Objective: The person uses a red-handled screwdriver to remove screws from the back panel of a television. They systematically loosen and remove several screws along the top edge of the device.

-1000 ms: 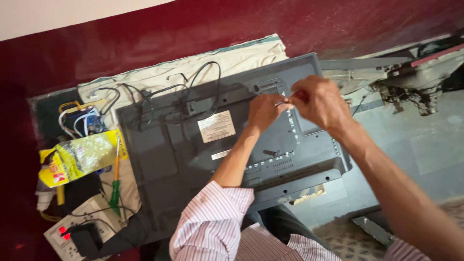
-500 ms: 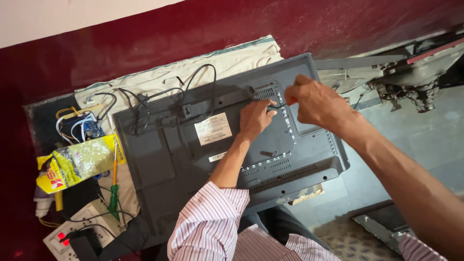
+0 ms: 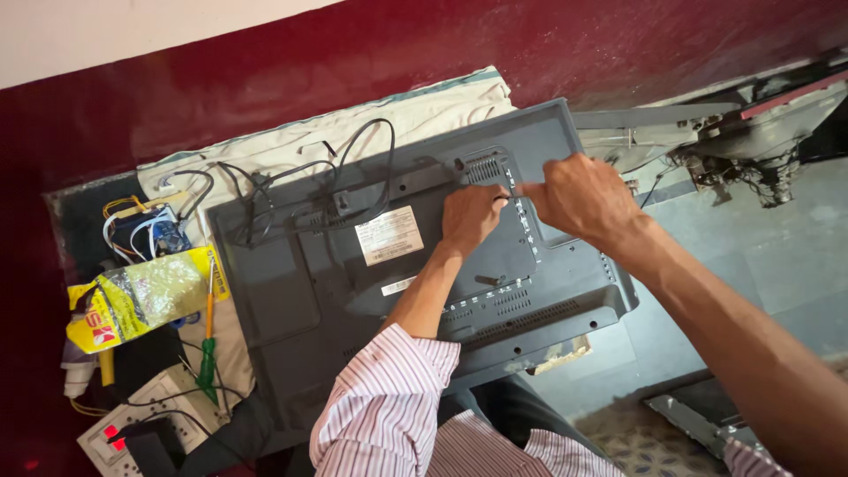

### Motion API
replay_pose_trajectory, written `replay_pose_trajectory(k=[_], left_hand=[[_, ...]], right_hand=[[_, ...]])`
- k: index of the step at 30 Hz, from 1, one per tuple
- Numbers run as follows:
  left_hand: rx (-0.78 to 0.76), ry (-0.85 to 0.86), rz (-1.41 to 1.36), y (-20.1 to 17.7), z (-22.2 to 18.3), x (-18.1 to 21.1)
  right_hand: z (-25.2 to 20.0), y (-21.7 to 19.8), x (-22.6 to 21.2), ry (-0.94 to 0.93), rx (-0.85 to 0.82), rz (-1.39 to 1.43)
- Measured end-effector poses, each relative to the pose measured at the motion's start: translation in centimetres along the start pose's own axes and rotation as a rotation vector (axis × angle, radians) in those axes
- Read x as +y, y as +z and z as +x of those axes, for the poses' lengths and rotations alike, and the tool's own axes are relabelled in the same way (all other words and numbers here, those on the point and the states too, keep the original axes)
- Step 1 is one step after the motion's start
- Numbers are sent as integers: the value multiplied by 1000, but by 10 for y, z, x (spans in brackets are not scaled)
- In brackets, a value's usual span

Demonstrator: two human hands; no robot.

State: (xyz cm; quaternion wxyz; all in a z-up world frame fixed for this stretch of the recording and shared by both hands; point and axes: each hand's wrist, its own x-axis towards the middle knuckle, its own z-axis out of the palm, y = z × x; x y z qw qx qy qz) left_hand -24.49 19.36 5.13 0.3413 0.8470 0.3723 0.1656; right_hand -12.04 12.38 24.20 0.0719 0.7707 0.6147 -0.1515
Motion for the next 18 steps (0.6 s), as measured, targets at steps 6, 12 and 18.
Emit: replay_pose_trajectory(k=[6,12,18], left_hand=[[-12,-23,11,4,0,-1],[8,22,0,2,1,2],[-10,14,11,5,3,6]], right_hand=[[0,10,11,-311,290,173],[2,16,12,0,63,17],[-3,17,21,-271,294,220]])
